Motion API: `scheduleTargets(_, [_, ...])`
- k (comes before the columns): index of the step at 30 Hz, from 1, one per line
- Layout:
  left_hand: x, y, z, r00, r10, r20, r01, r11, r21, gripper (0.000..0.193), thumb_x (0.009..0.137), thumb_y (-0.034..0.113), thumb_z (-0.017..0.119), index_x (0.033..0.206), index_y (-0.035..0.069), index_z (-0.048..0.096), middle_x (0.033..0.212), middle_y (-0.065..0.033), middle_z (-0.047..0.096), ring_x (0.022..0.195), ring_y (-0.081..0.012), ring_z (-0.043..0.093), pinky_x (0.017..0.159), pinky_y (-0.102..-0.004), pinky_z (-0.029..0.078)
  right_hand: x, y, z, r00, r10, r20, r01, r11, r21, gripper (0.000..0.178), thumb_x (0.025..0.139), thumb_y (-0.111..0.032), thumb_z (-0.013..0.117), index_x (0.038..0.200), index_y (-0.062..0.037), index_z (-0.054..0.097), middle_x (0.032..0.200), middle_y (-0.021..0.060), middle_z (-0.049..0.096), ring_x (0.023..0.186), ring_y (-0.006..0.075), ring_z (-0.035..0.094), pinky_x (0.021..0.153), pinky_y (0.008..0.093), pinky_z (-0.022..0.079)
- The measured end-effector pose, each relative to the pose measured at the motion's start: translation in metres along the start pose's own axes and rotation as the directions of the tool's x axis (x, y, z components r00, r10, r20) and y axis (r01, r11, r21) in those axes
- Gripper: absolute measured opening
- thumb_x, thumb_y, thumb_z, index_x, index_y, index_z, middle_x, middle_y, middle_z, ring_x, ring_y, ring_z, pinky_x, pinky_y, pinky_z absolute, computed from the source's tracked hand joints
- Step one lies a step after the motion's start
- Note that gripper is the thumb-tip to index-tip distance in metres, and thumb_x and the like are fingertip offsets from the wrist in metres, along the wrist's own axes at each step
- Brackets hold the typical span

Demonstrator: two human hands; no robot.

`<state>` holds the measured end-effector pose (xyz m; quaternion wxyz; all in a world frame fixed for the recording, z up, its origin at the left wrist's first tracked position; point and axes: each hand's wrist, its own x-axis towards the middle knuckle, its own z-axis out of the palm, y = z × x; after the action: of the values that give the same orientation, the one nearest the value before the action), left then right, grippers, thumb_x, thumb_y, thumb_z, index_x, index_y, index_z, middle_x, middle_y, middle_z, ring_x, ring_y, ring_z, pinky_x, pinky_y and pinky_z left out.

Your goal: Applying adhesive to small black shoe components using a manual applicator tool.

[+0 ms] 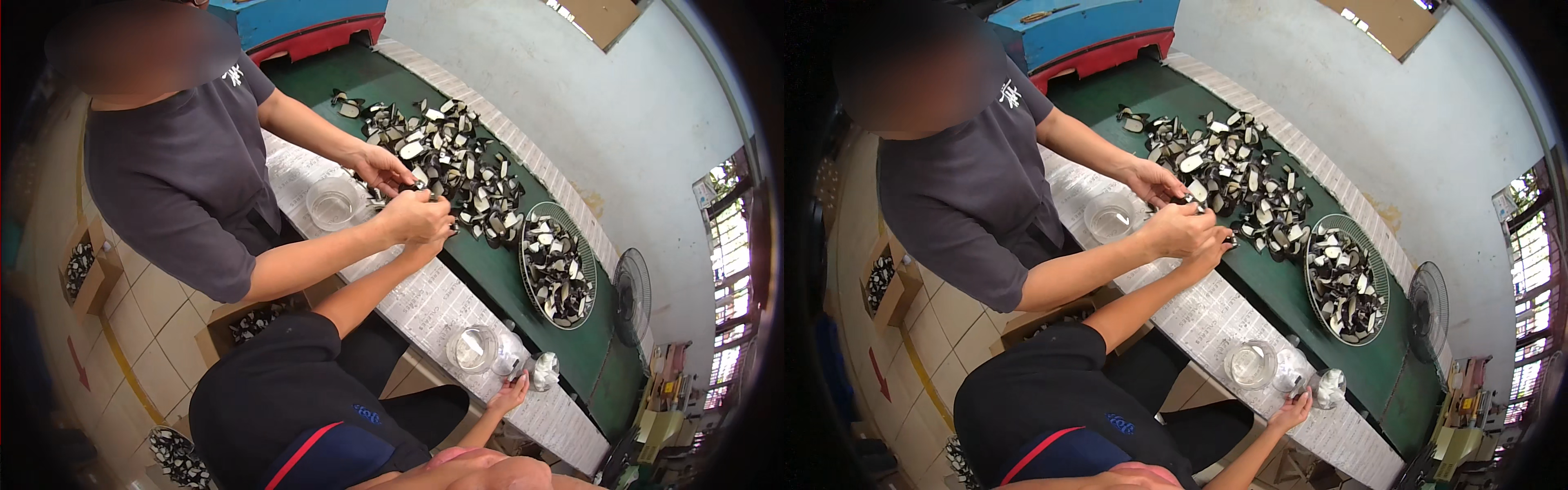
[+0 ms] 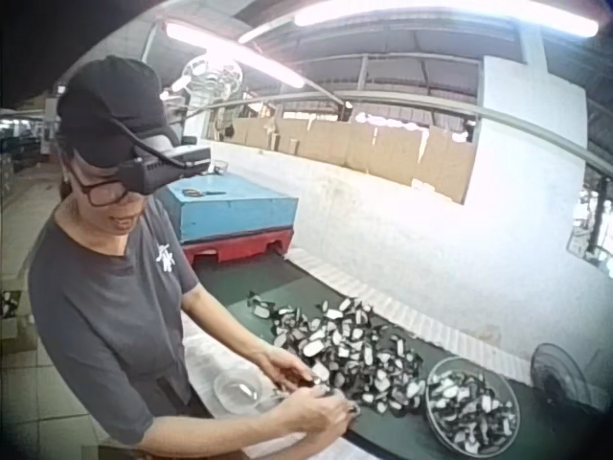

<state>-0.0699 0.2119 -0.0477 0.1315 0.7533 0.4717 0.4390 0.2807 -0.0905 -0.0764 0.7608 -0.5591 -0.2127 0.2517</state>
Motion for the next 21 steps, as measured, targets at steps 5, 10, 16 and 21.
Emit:
scheduleTargets(5, [-0.001,0.003,0.014,0.996,-0.085,-0.027,0.074,0.957,-0.279,0.025,0.095,0.009,0.057,0.117,-0.003,0.055,0.116,-0.0137,0.058,0.103,-0.0226,0.057,0.086,-0.0327,0.050,0.004,0.002,-0.002,0.999,0.034,0.011,-0.034,0.999,0.015,0.028,0.095,-0.021,0.060,0.118,-0.0066,0.061,0.086,-0.0025,0.056,0.077,0.0084,0.053,0.066,0.0257,0.048])
scheduleTargets(10, [-0.002,-0.006,0.026,0.976,-0.217,0.019,0.185,0.779,-0.599,0.036,0.088,0.007,0.065,0.121,0.000,0.052,0.113,-0.0138,0.060,0.092,-0.0192,0.061,0.077,-0.0304,0.053,0.006,0.011,-0.008,1.000,-0.001,0.007,0.001,1.000,0.013,0.026,0.094,-0.019,0.060,0.117,-0.0059,0.061,0.085,-0.0039,0.054,0.076,0.0074,0.051,0.063,0.0258,0.049])
scheduleTargets(16, [-0.006,-0.046,0.028,0.916,-0.360,0.176,0.349,0.498,-0.794,0.054,0.080,-0.001,0.072,0.127,0.000,0.045,0.111,-0.0142,0.062,0.085,-0.0170,0.066,0.066,-0.0264,0.058,0.008,0.010,0.002,0.996,-0.022,0.090,0.022,1.000,0.007,0.025,0.095,-0.015,0.059,0.117,-0.0039,0.059,0.092,-0.0010,0.058,0.079,0.0085,0.054,0.064,0.0243,0.047])
scheduleTargets(21, [-0.038,0.016,0.014,0.819,-0.445,0.362,0.497,0.237,-0.835,0.044,0.089,-0.001,0.062,0.130,0.000,0.047,0.115,-0.0089,0.060,0.099,-0.0174,0.063,0.083,-0.0337,0.058,0.005,0.006,-0.004,1.000,-0.009,0.006,0.008,0.996,0.085,0.025,0.094,-0.012,0.060,0.117,-0.0027,0.059,0.092,0.0011,0.060,0.074,0.0079,0.054,0.063,0.0226,0.045])
